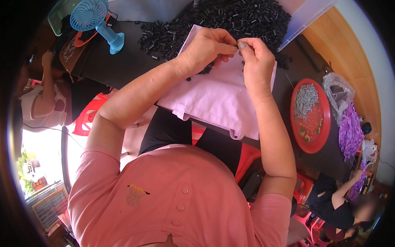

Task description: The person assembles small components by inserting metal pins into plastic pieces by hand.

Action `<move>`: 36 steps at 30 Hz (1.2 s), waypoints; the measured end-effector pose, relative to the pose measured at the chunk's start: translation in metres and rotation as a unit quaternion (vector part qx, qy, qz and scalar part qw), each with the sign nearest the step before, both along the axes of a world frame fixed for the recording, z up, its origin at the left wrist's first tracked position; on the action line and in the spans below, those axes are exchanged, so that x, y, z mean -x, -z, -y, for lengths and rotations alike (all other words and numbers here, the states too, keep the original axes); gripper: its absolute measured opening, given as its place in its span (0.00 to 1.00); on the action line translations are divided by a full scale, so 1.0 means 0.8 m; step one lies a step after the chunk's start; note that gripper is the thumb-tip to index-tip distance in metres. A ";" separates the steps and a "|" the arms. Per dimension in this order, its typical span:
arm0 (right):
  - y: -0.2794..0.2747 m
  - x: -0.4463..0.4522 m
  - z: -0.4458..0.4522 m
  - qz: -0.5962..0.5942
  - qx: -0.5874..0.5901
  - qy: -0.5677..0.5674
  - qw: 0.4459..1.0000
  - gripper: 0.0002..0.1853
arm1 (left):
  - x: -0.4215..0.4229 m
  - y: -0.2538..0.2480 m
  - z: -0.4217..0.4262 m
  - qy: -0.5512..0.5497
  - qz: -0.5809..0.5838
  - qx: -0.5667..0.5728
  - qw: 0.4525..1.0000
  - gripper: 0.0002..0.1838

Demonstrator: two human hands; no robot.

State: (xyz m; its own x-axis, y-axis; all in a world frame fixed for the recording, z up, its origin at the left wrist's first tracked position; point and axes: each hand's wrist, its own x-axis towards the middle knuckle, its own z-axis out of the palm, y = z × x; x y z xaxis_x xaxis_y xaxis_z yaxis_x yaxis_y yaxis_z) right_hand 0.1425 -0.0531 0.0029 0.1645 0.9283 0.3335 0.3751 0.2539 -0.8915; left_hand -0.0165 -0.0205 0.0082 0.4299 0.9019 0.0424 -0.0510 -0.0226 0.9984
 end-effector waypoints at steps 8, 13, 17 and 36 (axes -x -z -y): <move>-0.005 -0.001 0.006 0.173 -0.181 0.025 0.968 0.01 | 0.000 0.002 -0.003 0.043 0.019 0.027 0.999 0.09; 0.000 -0.001 0.004 0.238 -0.240 0.037 0.940 0.02 | -0.001 0.005 -0.003 0.037 0.025 0.032 0.998 0.08; 0.001 0.000 0.004 0.283 -0.268 0.045 0.920 0.03 | 0.001 0.002 -0.001 0.032 0.009 0.035 0.999 0.08; 0.000 -0.002 0.009 0.152 -0.180 -0.016 0.972 0.03 | 0.006 -0.004 -0.003 0.027 0.001 0.032 0.999 0.07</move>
State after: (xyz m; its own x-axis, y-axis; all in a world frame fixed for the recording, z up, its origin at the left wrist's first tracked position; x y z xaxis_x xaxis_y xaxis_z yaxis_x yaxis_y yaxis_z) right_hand 0.1438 -0.0600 0.0025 -0.0196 0.7450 0.6668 0.5931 0.5455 -0.5921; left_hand -0.0217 -0.0183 0.0116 0.4781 0.8782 -0.0144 -0.0515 0.0444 0.9977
